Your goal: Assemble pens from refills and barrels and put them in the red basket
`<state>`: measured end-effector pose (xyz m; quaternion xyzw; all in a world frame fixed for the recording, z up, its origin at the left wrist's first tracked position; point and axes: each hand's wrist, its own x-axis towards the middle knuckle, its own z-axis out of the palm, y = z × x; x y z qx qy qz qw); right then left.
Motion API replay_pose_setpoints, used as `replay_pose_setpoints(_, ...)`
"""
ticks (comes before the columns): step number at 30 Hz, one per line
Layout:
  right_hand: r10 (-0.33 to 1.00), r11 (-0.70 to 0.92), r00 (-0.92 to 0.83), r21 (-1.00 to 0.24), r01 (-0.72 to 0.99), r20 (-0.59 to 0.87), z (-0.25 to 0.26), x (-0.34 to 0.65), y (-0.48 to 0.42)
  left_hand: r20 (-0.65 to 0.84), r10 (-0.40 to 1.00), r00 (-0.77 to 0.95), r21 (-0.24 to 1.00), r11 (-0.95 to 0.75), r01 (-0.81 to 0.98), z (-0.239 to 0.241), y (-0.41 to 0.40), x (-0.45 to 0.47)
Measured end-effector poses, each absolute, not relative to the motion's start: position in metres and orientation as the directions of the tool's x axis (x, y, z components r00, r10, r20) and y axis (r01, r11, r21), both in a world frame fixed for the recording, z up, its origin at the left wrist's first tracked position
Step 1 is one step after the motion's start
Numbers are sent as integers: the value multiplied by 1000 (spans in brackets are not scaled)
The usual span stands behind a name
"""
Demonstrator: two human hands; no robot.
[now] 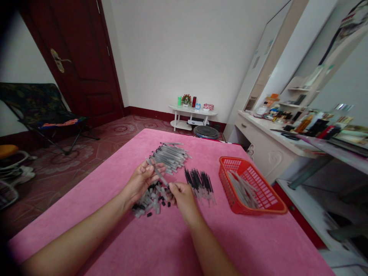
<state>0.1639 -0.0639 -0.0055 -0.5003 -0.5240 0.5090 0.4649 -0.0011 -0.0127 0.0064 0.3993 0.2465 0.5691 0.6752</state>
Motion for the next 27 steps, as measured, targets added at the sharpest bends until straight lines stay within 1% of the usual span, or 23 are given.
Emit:
replay_pose_setpoints(4,997,73,15,-996,59,74,-3,163,-63,86,979,185,818,36,-573,6,-14,1)
replay_pose_setpoints(6,999,46,17,-998,46,47,-3,162,-63,77,982,172,816,37,-577,5,-14,2)
replay_pose_setpoints(9,999,-14,-44,-998,67,-17,-4,161,-63,63,984,164,820,42,-570,4,-14,2)
replay_pose_setpoints(11,999,23,-36,-994,106,19,-5,161,-63,64,984,165,823,41,-567,4,-14,2)
replay_pose_setpoints(14,992,106,52,-982,155,116,-5,161,-63,68,984,163,825,37,-564,3,-14,2)
replay_pose_setpoints(16,993,98,49,-985,144,106,-6,161,-63,68,985,159,826,33,-562,2,-14,2)
replay_pose_setpoints(19,998,50,-33,-989,137,46,-8,162,-63,69,985,160,825,34,-563,1,-14,2)
replay_pose_setpoints(21,997,78,-14,-983,169,77,-8,163,-63,68,984,166,824,38,-565,1,-13,2)
replay_pose_setpoints(24,985,136,82,-970,200,154,-7,163,-62,62,985,160,827,39,-561,0,-14,2)
replay_pose_setpoints(25,984,133,90,-972,192,152,-6,163,-62,59,986,156,829,38,-558,-1,-14,2)
replay_pose_setpoints(27,994,96,36,-981,168,104,-6,164,-62,58,987,150,830,36,-556,-1,-14,2)
